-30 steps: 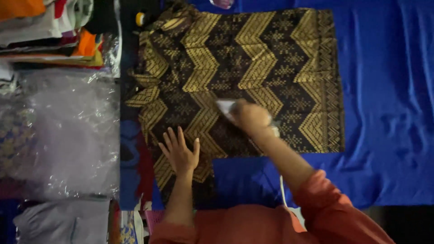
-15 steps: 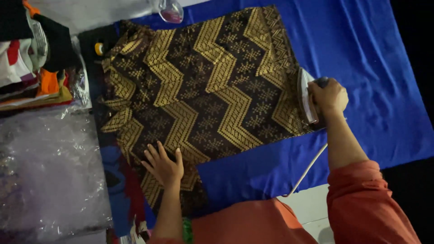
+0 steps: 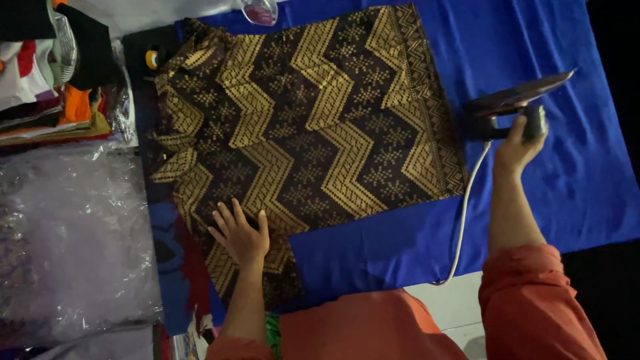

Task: Ironing a patterned shirt on a blue ironing board.

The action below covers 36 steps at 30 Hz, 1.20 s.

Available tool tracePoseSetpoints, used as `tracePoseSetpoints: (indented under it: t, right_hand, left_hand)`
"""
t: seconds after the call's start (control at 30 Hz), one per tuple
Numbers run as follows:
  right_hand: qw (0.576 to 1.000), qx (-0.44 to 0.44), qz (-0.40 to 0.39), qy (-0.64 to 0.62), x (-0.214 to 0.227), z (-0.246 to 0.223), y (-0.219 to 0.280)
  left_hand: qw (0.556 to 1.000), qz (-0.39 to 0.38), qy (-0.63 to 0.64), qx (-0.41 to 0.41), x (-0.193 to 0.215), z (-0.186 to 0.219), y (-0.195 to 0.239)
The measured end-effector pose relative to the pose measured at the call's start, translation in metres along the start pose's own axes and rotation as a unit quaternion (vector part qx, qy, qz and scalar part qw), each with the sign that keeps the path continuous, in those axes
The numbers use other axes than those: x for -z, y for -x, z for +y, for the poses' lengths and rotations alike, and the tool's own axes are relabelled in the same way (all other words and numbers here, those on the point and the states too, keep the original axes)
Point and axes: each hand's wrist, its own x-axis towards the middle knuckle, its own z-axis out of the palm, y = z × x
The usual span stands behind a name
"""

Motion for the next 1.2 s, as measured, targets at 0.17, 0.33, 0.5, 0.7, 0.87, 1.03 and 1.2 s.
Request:
tracePoseSetpoints:
  t: [0.17,0.33,0.5,0.7,0.87,1.03,1.2]
  right_hand:
    - [0.976,-0.21,0.023,0.06,-0.008,-0.059,0.014]
    - [0.975,-0.211,0.062,-0.033,-0.016,-0.009,0.002]
    - [0.983,-0.135,0.064,-0.102,-0.033,0.056,-0.025]
    - [0.998,0.017,-0.061,-0.007,-0.057,0.051,-0.036]
    - [0.978,-0.197,-0.03,-0.058,-0.062,-0.003,-0.04]
    - [0.983,-0.181,-0.014,0.007,-0.037,0.064,0.007]
    - [0.845,-0.072,-0.261,0.461,-0.032,-0.008,0.088]
  left_hand:
    - [1.0,0.011,0.008,-0.006,0.001,0.001,0.002]
    - [1.0,0.027,0.012,-0.009,-0.004,-0.001,0.003]
    - [1.0,-0.015,-0.02,0.006,0.011,0.007,-0.001]
    - [1.0,-0.005,-0.006,0.005,-0.002,-0.001,-0.001]
    - [1.0,0.014,-0.016,-0.008,-0.012,-0.006,0.0]
    - [0.999,0.037,0.009,-0.004,-0.006,-0.018,-0.011]
    - [0.983,0.058,0.06,0.164,0.018,-0.057,-0.014]
